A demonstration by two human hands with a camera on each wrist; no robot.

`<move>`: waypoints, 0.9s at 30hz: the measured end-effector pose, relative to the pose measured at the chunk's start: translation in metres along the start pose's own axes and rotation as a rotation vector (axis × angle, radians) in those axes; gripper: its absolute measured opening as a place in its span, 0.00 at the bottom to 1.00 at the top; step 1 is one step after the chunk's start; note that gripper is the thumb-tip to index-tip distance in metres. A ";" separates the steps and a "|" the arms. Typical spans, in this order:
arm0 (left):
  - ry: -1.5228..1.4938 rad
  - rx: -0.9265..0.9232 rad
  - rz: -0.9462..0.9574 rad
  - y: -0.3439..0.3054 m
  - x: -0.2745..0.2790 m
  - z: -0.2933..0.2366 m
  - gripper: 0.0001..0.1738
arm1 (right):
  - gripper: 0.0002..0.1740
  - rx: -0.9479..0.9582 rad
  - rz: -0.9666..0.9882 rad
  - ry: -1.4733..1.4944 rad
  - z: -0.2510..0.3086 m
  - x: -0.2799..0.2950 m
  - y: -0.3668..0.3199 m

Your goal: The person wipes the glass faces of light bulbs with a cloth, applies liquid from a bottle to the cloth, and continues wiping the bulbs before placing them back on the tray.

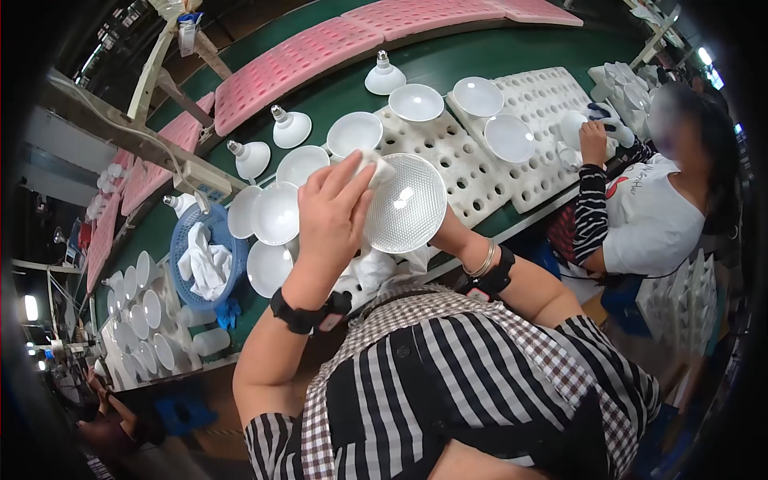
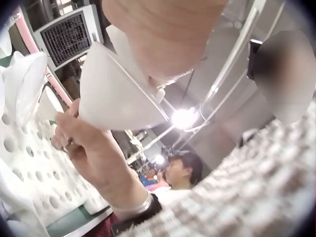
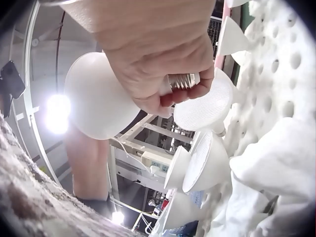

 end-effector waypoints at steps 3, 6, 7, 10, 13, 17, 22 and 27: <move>0.066 -0.076 0.044 -0.031 0.001 -0.029 0.25 | 0.22 0.031 -0.010 -0.046 -0.005 0.009 -0.005; -0.013 -0.201 0.087 -0.035 -0.003 -0.070 0.24 | 0.23 0.013 0.027 -0.033 -0.008 0.006 -0.011; 0.033 -0.156 0.035 -0.029 -0.003 -0.054 0.23 | 0.24 0.053 0.009 -0.085 -0.012 0.005 -0.009; 0.035 -0.029 -0.060 -0.019 0.007 -0.019 0.22 | 0.25 0.049 -0.016 -0.049 -0.009 0.004 -0.011; 0.076 -0.044 0.003 -0.042 0.008 -0.034 0.23 | 0.27 0.096 0.016 -0.180 -0.005 0.004 -0.011; -0.016 -0.213 0.079 -0.043 -0.001 -0.068 0.25 | 0.29 -0.014 0.095 0.093 -0.050 -0.004 -0.010; -0.020 0.017 -0.120 -0.024 0.018 0.003 0.22 | 0.36 -0.049 0.136 0.169 -0.010 -0.012 -0.006; -0.010 -0.294 0.059 -0.025 0.007 -0.083 0.24 | 0.32 -0.296 0.232 0.485 -0.009 -0.017 -0.020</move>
Point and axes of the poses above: each hand's wrist, its own y-axis towards the middle knuckle, its own x-axis out of the back of the hand, z = x × y, the point moved 10 cm from there along y, towards the middle knuckle, and after that the axes turned 7 degrees about -y, right-handed, at the moved point
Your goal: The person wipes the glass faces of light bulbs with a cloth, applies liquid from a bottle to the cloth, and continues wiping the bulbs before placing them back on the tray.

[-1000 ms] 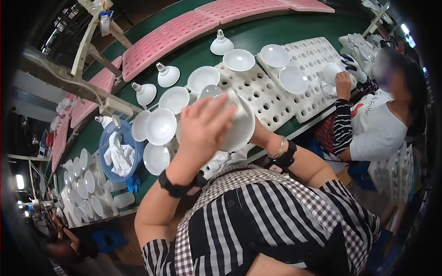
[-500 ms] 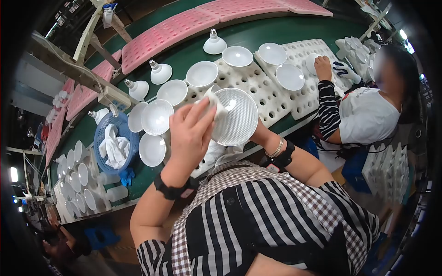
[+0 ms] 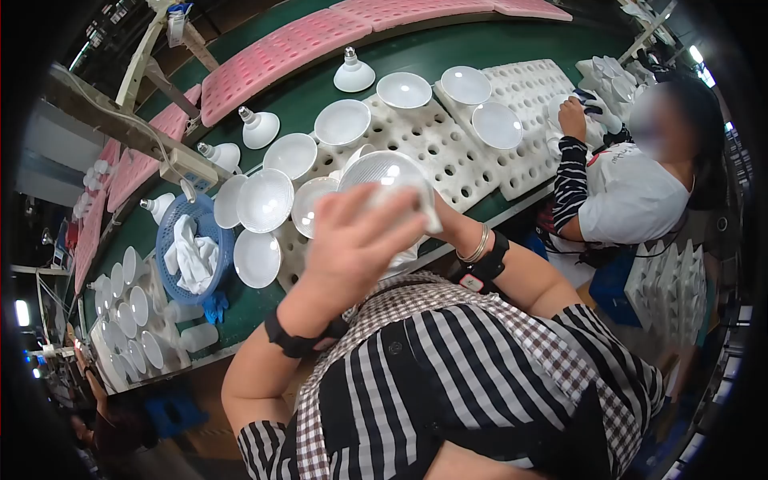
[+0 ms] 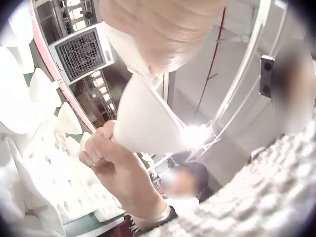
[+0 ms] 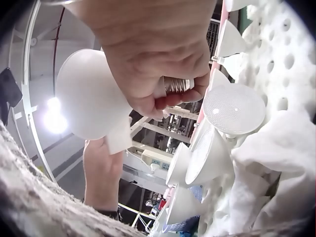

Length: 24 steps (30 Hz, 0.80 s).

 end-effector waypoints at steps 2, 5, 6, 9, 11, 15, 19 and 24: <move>-0.067 -0.067 0.094 0.009 -0.016 -0.014 0.23 | 0.29 -0.165 0.065 0.285 -0.014 -0.014 -0.004; 0.015 0.099 -0.053 0.017 -0.010 0.042 0.22 | 0.27 0.182 -0.031 -0.487 0.009 -0.002 0.005; 0.018 0.091 -0.056 0.007 -0.009 0.047 0.22 | 0.27 0.233 -0.061 -0.491 0.017 -0.006 0.000; -0.052 0.304 -0.107 -0.014 -0.006 0.070 0.20 | 0.30 0.254 -0.112 -0.526 0.010 0.014 0.000; 0.052 0.252 -0.088 -0.027 -0.007 0.043 0.19 | 0.33 0.218 -0.163 -0.372 -0.002 0.033 0.003; -0.024 0.090 0.034 -0.015 -0.019 -0.003 0.20 | 0.38 0.165 -0.122 -0.157 -0.002 0.035 0.004; 0.057 0.204 -0.176 -0.004 0.003 0.055 0.18 | 0.37 0.255 -0.114 -0.411 0.019 0.016 0.000; 0.110 0.160 -0.121 -0.017 -0.004 0.023 0.22 | 0.33 0.188 -0.111 -0.240 0.005 0.020 0.002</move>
Point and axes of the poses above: each hand's wrist, its own y-axis towards the middle knuckle, its own x-axis out of the back of the hand, z = x × y, the point moved 10 cm from there along y, towards the middle knuckle, and after that the axes turned 7 degrees about -y, right-handed, at the moved point
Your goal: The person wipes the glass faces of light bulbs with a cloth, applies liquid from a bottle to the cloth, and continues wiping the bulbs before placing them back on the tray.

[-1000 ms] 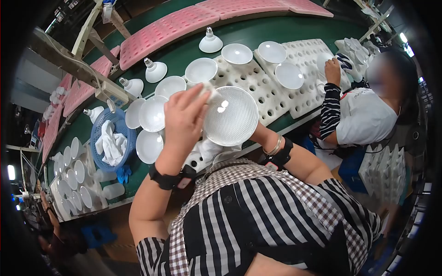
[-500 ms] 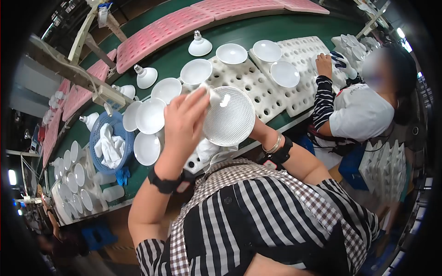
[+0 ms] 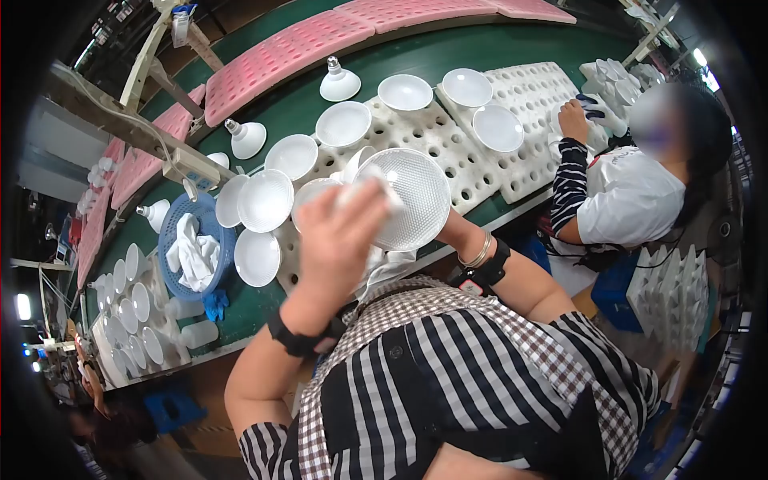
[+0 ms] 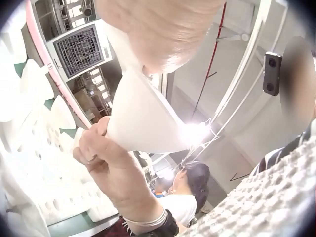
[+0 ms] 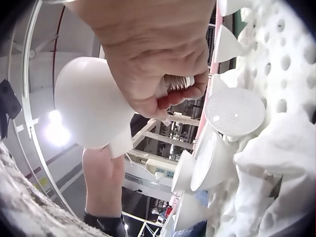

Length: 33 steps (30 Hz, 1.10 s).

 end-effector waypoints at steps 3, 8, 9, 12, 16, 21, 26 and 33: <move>-0.115 -0.168 0.169 0.008 -0.011 -0.047 0.21 | 0.31 -0.178 0.092 0.189 -0.026 -0.013 -0.005; -0.071 0.053 0.000 0.020 -0.005 0.023 0.19 | 0.33 0.086 0.086 -0.359 0.012 -0.023 -0.002; -0.071 0.124 -0.027 0.012 -0.002 0.036 0.18 | 0.34 0.116 0.053 -0.292 0.017 -0.019 -0.003; -0.041 0.107 0.038 -0.017 -0.001 0.017 0.19 | 0.35 0.022 0.051 -0.132 -0.002 -0.010 0.000; -0.156 -0.125 0.189 -0.003 -0.007 -0.035 0.22 | 0.36 0.084 0.104 -0.191 -0.029 -0.007 0.006; -0.140 0.139 -0.004 0.004 -0.004 0.052 0.20 | 0.36 0.070 0.052 -0.066 0.011 -0.018 0.006; -0.605 0.539 -0.199 -0.032 -0.001 0.091 0.16 | 0.35 0.080 0.016 -0.095 0.014 -0.008 -0.002; -0.024 -0.072 0.045 -0.003 0.004 -0.023 0.23 | 0.31 0.141 0.052 -0.224 0.021 -0.012 0.002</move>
Point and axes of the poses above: each hand's wrist, its own y-axis towards the middle knuckle, its own x-axis out of the back of the hand, z = x × y, the point moved 10 cm from there along y, towards the middle knuckle, and after that the axes turned 7 degrees about -y, right-handed, at the moved point
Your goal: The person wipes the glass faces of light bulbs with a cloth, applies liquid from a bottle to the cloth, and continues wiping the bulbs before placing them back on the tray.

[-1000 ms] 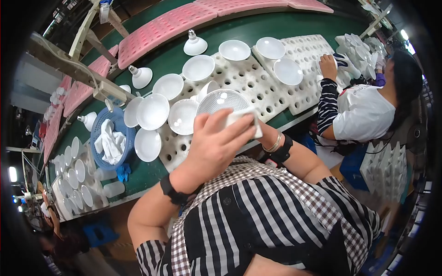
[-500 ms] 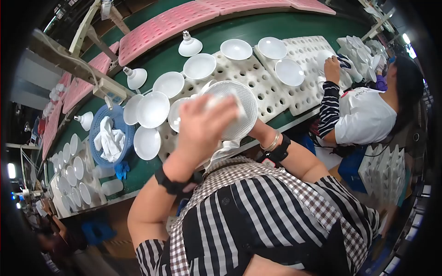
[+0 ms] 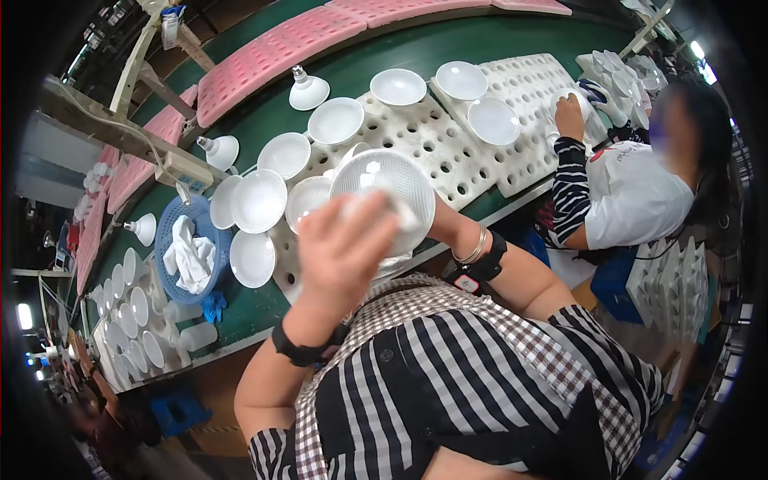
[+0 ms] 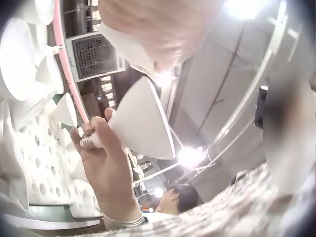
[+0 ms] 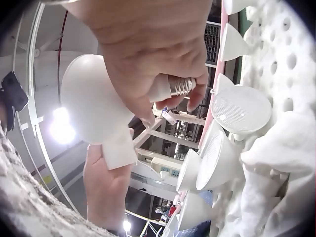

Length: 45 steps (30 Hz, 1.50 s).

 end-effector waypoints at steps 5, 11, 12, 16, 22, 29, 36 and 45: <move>-0.005 0.022 0.017 0.029 -0.001 0.005 0.22 | 0.20 0.075 -0.084 -0.018 0.020 -0.005 -0.001; 0.036 0.280 -0.102 -0.003 0.002 0.048 0.18 | 0.19 0.161 -0.203 -0.198 0.037 0.014 -0.004; 0.031 0.279 -0.096 -0.009 0.002 0.039 0.18 | 0.19 0.155 -0.208 -0.198 0.034 0.015 -0.007; -0.030 0.076 -0.002 0.002 -0.009 -0.009 0.22 | 0.17 0.028 -0.268 0.178 -0.006 0.016 -0.010; -0.442 0.489 -0.156 -0.003 -0.014 0.099 0.19 | 0.14 -0.325 -0.118 0.919 -0.053 -0.009 -0.007; -1.080 0.852 -0.261 -0.034 -0.042 0.103 0.21 | 0.14 0.266 -0.163 -0.344 0.061 0.015 -0.003; -0.002 0.049 -0.038 0.017 -0.004 0.004 0.21 | 0.15 0.131 0.016 -0.235 0.035 0.002 -0.007; -0.024 0.233 -0.105 0.021 -0.006 0.050 0.20 | 0.13 0.144 -0.024 -0.333 0.036 -0.001 -0.011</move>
Point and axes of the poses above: each hand's wrist, its own y-axis towards the middle knuckle, its own x-axis out of the back of the hand, z = x × y, the point moved 10 cm from there along y, towards the middle knuckle, and after that the axes turned 7 degrees about -y, right-handed, at the moved point
